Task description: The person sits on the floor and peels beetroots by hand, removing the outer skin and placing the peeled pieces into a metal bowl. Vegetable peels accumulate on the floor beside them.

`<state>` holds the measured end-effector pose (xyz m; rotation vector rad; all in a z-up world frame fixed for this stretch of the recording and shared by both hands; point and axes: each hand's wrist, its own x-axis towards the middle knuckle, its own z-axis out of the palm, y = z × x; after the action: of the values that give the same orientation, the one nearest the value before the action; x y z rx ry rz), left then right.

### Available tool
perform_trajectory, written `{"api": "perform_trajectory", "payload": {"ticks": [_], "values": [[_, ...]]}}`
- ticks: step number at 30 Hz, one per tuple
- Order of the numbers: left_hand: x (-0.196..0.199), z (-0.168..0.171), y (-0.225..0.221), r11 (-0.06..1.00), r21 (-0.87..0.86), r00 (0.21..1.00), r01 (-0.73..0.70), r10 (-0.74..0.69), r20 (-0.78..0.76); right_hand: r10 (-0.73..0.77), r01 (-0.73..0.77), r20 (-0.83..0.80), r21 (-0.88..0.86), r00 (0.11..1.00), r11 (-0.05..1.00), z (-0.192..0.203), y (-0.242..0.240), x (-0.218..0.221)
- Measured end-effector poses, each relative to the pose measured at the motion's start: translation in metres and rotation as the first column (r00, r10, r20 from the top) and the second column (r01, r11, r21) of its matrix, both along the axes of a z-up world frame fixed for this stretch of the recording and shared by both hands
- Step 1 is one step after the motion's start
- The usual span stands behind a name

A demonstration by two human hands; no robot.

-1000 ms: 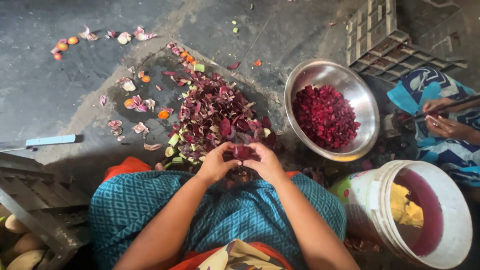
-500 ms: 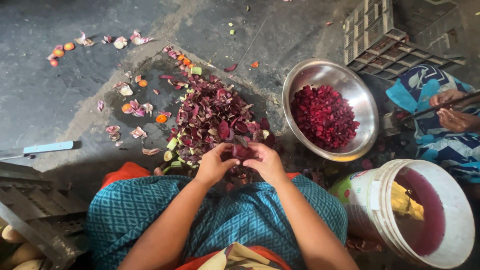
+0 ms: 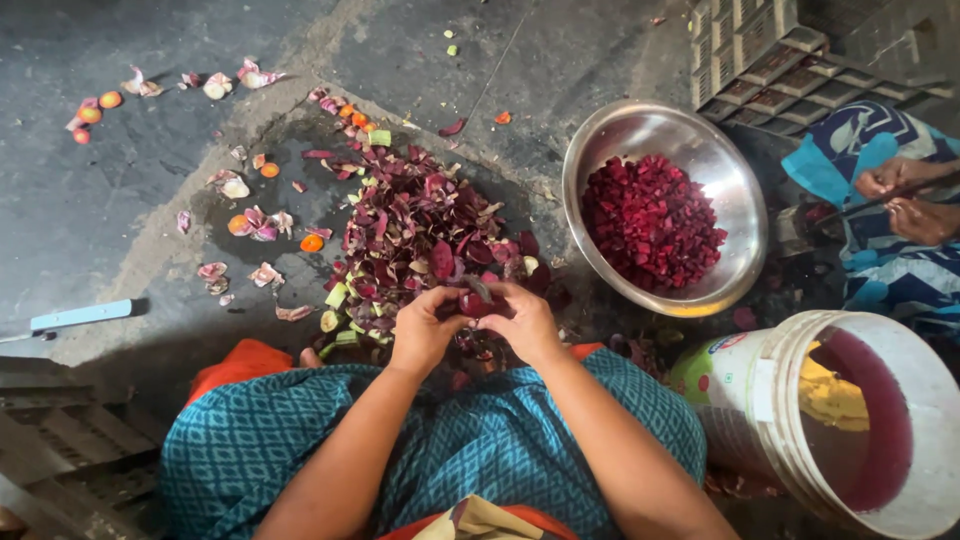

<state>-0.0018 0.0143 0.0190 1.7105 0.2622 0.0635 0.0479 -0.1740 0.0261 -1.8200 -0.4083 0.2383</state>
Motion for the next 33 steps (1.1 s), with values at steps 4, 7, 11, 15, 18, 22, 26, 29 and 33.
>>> {"api": "perform_trajectory", "payload": {"ticks": [4, 7, 11, 15, 18, 22, 26, 29, 33], "values": [[0.005, -0.004, 0.004, 0.998, -0.053, 1.000, 0.019, -0.018, 0.021, 0.022, -0.021, -0.130, 0.003, 0.991, 1.000, 0.002, -0.001, 0.011], [0.002, -0.012, 0.003, 0.999, 0.050, 1.000, 0.000, 0.002, -0.023, 0.034, -0.035, -0.141, -0.005, 0.989, 0.999, -0.011, -0.002, 0.018], [0.005, -0.033, -0.003, 0.992, -0.086, 0.988, -0.088, 0.076, -0.131, 0.091, -0.064, -0.239, 0.117, 0.967, 0.991, -0.036, -0.004, 0.030], [0.014, -0.062, -0.009, 0.872, -0.481, 0.995, -0.095, 0.091, -0.030, 0.155, 0.012, -0.553, 0.286, 0.819, 0.958, -0.057, -0.004, 0.041], [0.013, -0.078, -0.015, 0.845, -0.499, 0.973, -0.194, 0.103, -0.205, 0.220, 0.103, -0.671, 0.406, 0.708, 0.908, -0.068, -0.004, 0.038], [0.018, -0.072, -0.016, 0.811, -0.525, 0.957, -0.258, 0.138, -0.256, 0.155, 0.208, -0.764, 0.356, 0.626, 0.911, -0.066, 0.005, 0.038], [0.033, -0.057, -0.003, 0.923, -0.272, 0.961, -0.273, 0.272, -0.040, 0.107, 0.315, -0.647, 0.501, 0.755, 0.806, -0.058, 0.015, 0.036], [0.037, -0.048, 0.001, 0.965, -0.144, 0.975, -0.221, 0.222, -0.005, 0.124, 0.292, -0.610, 0.536, 0.783, 0.792, -0.049, 0.019, 0.030], [0.032, -0.037, -0.009, 0.572, -0.780, 0.967, -0.253, 0.130, -0.219, 0.117, 0.239, -0.613, 0.466, 0.781, 0.852, -0.027, 0.021, 0.038]]}}
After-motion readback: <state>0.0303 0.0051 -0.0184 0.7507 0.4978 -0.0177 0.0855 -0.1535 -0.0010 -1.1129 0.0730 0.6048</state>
